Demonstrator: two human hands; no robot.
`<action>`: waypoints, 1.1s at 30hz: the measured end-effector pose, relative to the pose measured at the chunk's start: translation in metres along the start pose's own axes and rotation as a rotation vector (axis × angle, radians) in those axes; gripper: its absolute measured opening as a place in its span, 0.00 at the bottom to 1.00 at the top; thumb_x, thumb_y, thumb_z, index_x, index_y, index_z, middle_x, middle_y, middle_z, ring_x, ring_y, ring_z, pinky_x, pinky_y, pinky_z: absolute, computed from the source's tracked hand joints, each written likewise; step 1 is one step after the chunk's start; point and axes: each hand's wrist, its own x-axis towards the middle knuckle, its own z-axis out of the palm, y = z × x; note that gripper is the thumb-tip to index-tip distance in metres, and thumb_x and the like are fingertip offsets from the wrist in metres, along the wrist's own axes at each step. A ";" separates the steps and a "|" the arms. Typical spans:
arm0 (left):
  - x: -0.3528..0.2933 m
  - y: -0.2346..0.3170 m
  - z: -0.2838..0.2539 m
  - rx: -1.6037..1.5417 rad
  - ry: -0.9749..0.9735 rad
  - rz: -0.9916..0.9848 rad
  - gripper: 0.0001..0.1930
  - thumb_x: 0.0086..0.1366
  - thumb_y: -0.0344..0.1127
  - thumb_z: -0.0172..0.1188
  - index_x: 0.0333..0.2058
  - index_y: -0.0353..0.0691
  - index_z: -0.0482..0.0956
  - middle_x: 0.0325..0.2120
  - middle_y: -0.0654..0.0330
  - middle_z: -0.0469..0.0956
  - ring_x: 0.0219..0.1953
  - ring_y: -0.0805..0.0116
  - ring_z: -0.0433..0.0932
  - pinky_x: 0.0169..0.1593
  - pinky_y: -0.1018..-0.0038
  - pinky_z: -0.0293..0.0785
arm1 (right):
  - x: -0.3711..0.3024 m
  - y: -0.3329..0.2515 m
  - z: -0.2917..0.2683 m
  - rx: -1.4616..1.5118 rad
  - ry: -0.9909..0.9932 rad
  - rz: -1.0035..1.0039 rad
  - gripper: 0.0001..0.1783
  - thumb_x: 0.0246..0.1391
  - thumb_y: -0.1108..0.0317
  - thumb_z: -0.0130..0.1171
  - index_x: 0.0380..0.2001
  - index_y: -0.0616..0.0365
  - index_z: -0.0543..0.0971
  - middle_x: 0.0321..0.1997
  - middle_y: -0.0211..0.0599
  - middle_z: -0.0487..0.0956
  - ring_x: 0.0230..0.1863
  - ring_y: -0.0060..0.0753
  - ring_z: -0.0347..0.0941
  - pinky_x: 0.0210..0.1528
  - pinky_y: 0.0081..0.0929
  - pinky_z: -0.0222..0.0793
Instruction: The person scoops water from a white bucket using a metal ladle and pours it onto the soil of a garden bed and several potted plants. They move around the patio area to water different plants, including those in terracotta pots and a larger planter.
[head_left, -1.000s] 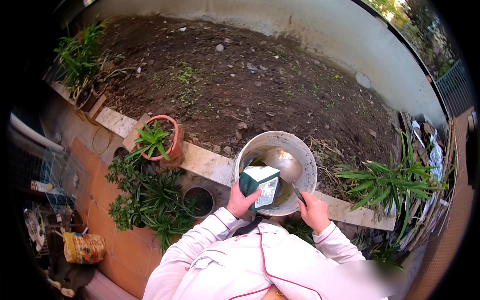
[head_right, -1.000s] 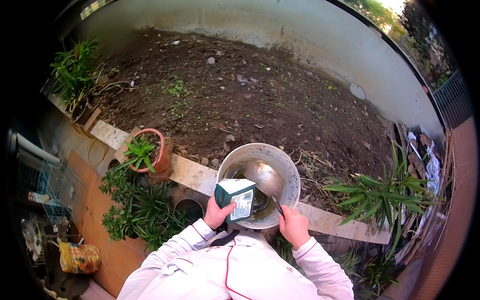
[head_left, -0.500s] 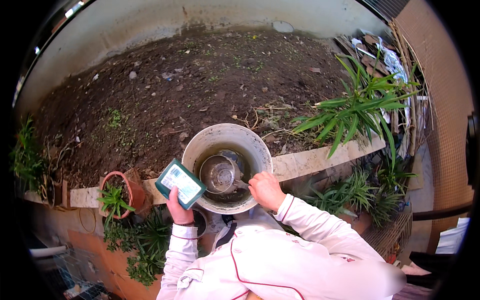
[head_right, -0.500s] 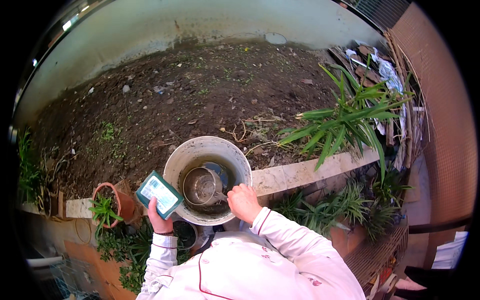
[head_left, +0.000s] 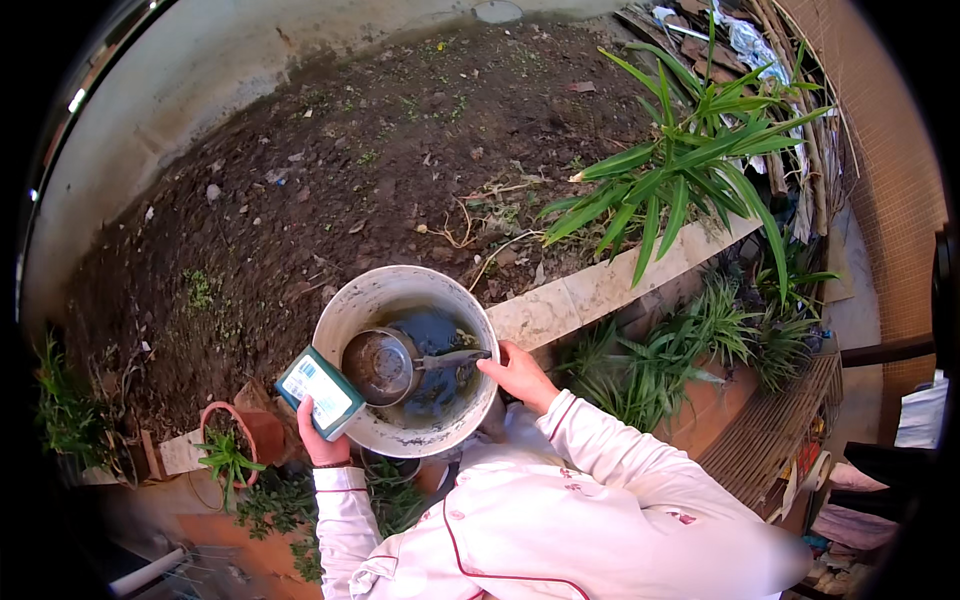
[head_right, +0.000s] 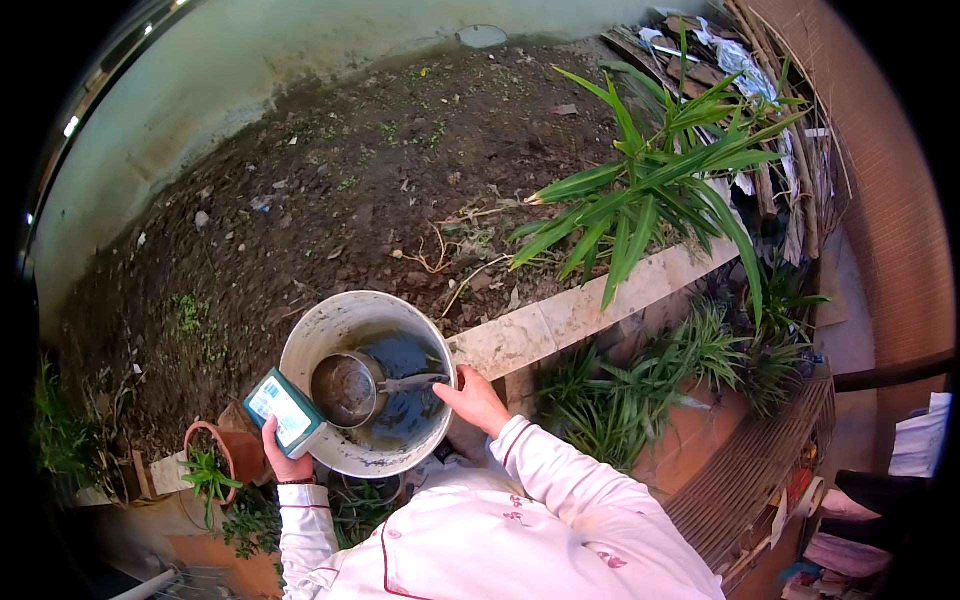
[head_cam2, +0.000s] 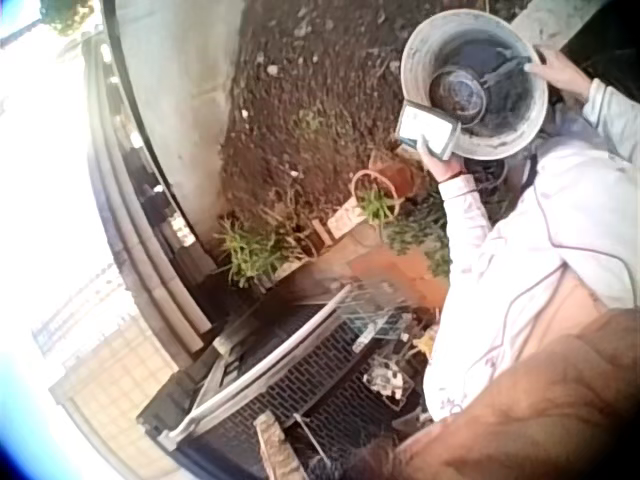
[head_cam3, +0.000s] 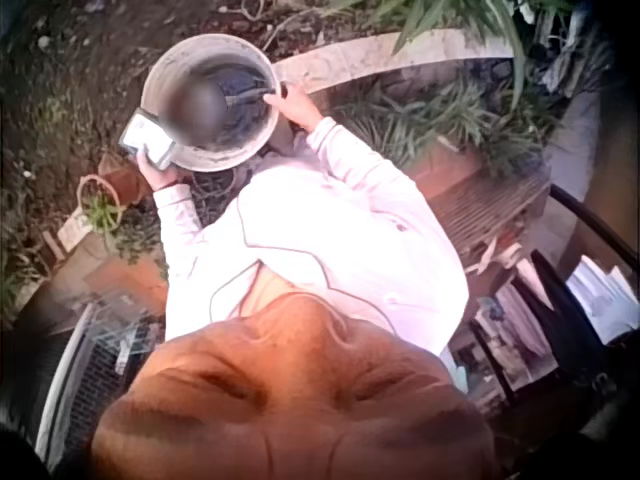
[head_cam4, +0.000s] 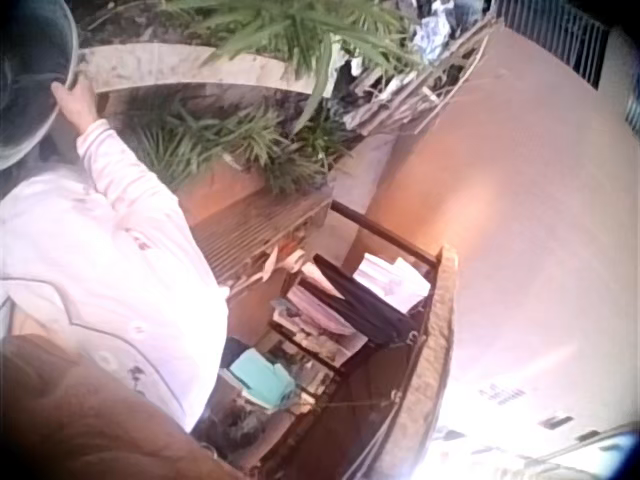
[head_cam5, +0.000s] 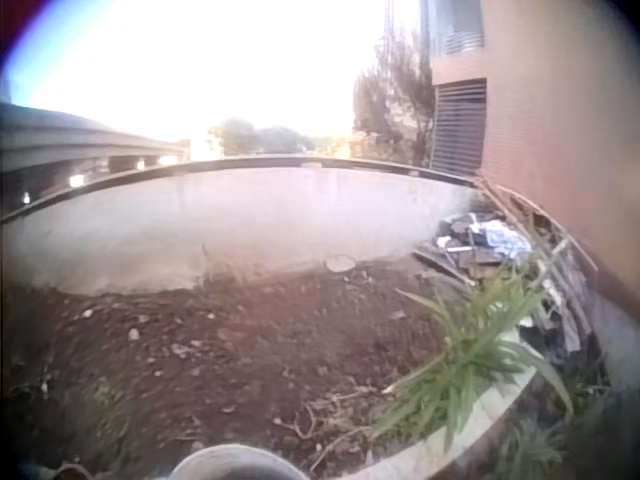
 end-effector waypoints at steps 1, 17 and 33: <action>0.001 0.000 -0.001 0.006 0.007 0.014 0.21 0.60 0.41 0.53 0.49 0.35 0.69 0.43 0.59 0.76 0.44 0.65 0.76 0.50 0.68 0.70 | -0.002 -0.005 -0.002 -0.001 -0.006 0.012 0.32 0.49 0.58 0.59 0.52 0.70 0.67 0.49 0.51 0.75 0.48 0.39 0.73 0.53 0.29 0.65; 0.016 -0.013 0.009 0.500 0.086 0.239 0.22 0.60 0.35 0.54 0.51 0.30 0.65 0.44 0.57 0.73 0.43 0.66 0.74 0.49 0.72 0.68 | -0.010 -0.064 0.021 -0.991 -0.011 -0.984 0.22 0.47 0.65 0.50 0.44 0.67 0.72 0.46 0.45 0.71 0.51 0.43 0.63 0.51 0.39 0.59; 0.019 -0.010 0.000 0.485 0.013 0.091 0.22 0.60 0.45 0.55 0.48 0.36 0.70 0.42 0.61 0.74 0.42 0.68 0.73 0.47 0.70 0.67 | 0.009 -0.043 0.075 -0.827 -0.291 -0.377 0.14 0.47 0.61 0.58 0.22 0.64 0.79 0.25 0.46 0.80 0.27 0.43 0.78 0.32 0.36 0.73</action>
